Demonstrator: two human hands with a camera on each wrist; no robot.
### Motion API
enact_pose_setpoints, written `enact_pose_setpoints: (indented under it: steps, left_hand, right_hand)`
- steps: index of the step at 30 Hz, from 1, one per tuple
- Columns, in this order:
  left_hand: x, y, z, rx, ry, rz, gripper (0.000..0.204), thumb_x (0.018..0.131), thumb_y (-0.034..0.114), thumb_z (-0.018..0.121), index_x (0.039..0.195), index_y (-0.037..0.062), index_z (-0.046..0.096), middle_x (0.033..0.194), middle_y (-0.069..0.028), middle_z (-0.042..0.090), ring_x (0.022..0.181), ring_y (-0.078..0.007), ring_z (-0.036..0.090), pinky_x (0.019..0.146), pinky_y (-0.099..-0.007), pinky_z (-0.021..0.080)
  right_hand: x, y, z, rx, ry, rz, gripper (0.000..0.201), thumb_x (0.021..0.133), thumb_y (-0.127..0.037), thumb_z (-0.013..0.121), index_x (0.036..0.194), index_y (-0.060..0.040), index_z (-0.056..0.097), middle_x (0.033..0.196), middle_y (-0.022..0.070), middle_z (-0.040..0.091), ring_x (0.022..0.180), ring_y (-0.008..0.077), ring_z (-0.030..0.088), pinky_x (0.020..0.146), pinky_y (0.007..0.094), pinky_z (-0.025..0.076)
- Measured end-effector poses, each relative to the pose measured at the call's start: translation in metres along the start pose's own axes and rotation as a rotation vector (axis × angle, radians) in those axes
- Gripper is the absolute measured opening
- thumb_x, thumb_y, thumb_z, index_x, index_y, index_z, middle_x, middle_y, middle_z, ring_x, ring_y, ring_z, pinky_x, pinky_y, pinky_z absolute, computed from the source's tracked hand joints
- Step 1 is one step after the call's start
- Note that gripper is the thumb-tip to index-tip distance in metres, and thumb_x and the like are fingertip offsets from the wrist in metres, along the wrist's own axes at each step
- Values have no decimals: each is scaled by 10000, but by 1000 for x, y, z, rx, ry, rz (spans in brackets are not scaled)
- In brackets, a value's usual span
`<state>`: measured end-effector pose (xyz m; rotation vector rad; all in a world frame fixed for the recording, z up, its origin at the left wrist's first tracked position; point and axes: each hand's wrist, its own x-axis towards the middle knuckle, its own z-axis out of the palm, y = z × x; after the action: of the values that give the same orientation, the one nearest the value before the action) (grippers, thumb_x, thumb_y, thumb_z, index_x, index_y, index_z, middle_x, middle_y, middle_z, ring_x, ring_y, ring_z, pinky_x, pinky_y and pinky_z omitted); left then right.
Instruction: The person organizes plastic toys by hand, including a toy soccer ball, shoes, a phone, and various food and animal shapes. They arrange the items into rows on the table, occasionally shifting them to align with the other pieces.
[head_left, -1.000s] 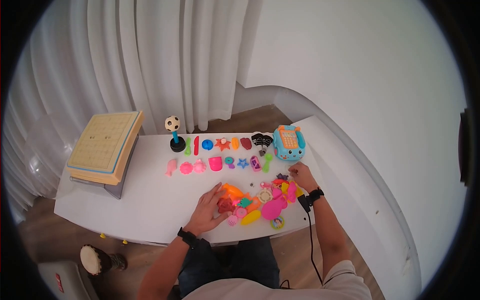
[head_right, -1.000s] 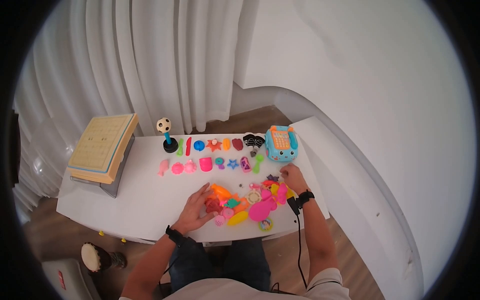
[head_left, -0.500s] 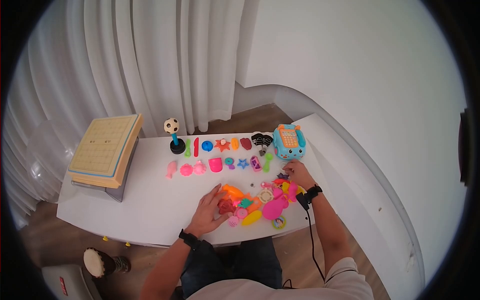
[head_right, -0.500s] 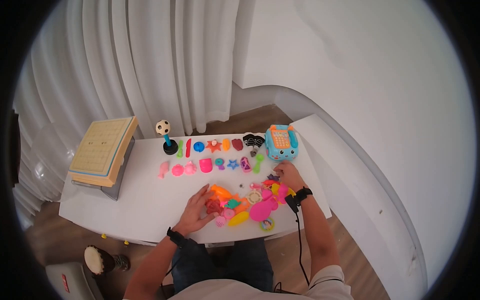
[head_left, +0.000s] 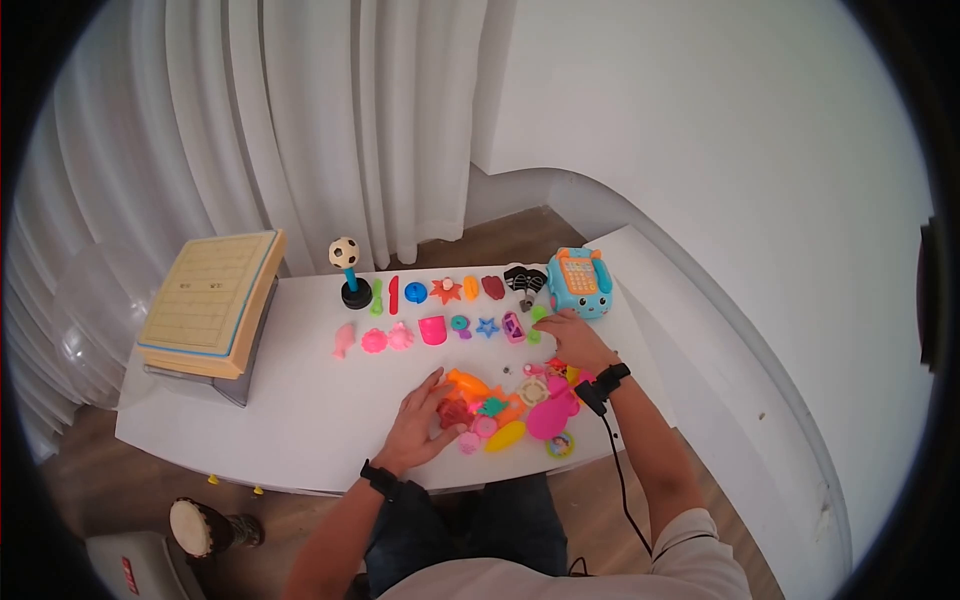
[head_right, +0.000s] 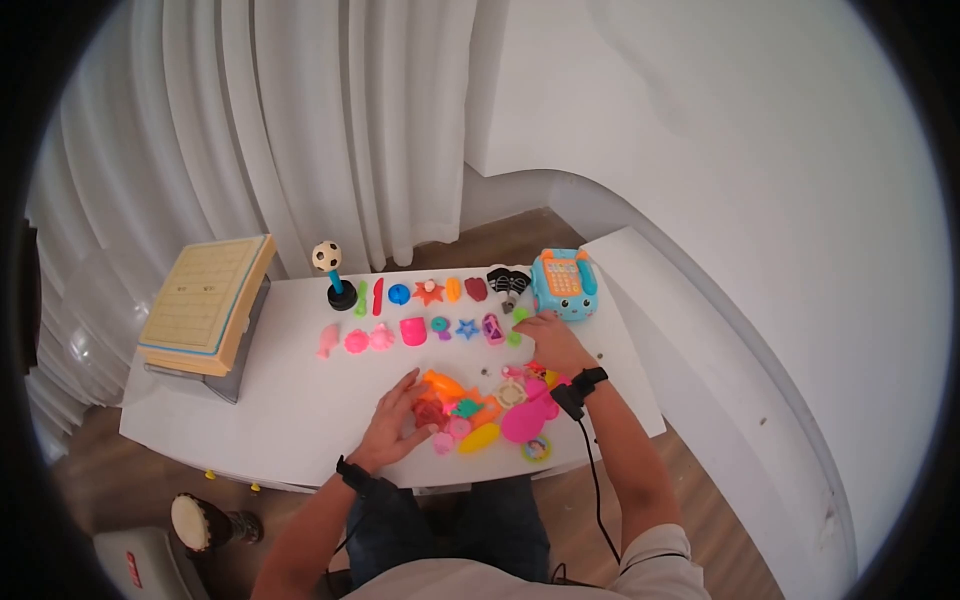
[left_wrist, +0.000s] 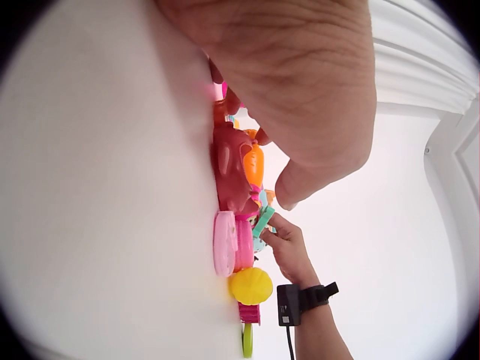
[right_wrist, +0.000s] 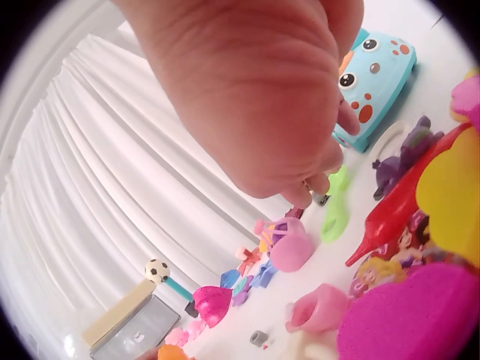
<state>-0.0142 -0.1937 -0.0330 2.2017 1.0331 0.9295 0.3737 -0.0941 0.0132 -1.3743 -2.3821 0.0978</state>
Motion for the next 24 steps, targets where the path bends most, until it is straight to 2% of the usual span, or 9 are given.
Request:
enact_pose_setpoints:
  steps: [6, 10, 13, 15, 18, 22, 24]
  left_hand:
    - [-1, 1, -1, -20, 6, -15, 750, 971, 480, 774, 1550, 74, 525, 1712, -211, 361, 1535, -413, 410, 1263, -515, 326]
    - [0, -1, 0, -9, 1, -6, 744, 973, 476, 773, 1549, 75, 528, 1713, -212, 358, 1536, -414, 409, 1264, -513, 324]
    - [-1, 0, 0, -5, 2, -2, 748, 976, 484, 765, 1553, 75, 522, 1712, -213, 360, 1537, -415, 407, 1265, -513, 320]
    - [0, 0, -2, -3, 1, 1, 750, 981, 496, 755, 1557, 79, 517, 1713, -214, 358, 1541, -415, 403, 1268, -513, 315]
    - [-1, -2, 0, -29, -3, -13, 750, 984, 502, 746, 1561, 84, 512, 1715, -215, 355, 1542, -414, 402, 1269, -515, 314]
    - [-2, -1, 0, -5, 3, -16, 743, 984, 498, 747, 1560, 89, 514, 1716, -216, 354, 1540, -413, 406, 1269, -517, 315]
    - [-2, -2, 0, -31, -2, -25, 744, 983, 498, 747, 1560, 91, 512, 1715, -217, 355, 1538, -414, 409, 1267, -521, 317]
  right_hand:
    - [-5, 2, 10, -149, -108, -14, 515, 725, -73, 837, 1237, -75, 778, 1358, 63, 732, 1237, 344, 608, 1115, 429, 494]
    - [-14, -6, 3, -35, -161, 48, 513, 721, -72, 839, 1230, -60, 770, 1357, 79, 728, 1262, 346, 596, 1132, 434, 482]
    - [-3, -12, -5, -59, -103, -17, 537, 749, -60, 821, 1280, -49, 735, 1363, 115, 711, 1301, 352, 581, 1138, 450, 479]
    - [14, -26, -12, 48, -17, 52, 574, 839, 16, 735, 1402, -65, 658, 1423, 140, 666, 1382, 358, 546, 1224, 477, 416]
    - [39, -38, -12, 90, -69, 51, 670, 849, -54, 788, 1486, -78, 582, 1458, 153, 625, 1391, 370, 539, 1210, 473, 428]
    - [58, -27, 10, 90, -151, 35, 709, 842, -111, 826, 1501, -84, 566, 1476, 179, 602, 1395, 387, 533, 1201, 468, 435]
    - [60, -22, 20, 43, -169, 69, 694, 811, -147, 836, 1450, -37, 591, 1412, 209, 633, 1360, 415, 549, 1163, 469, 470]
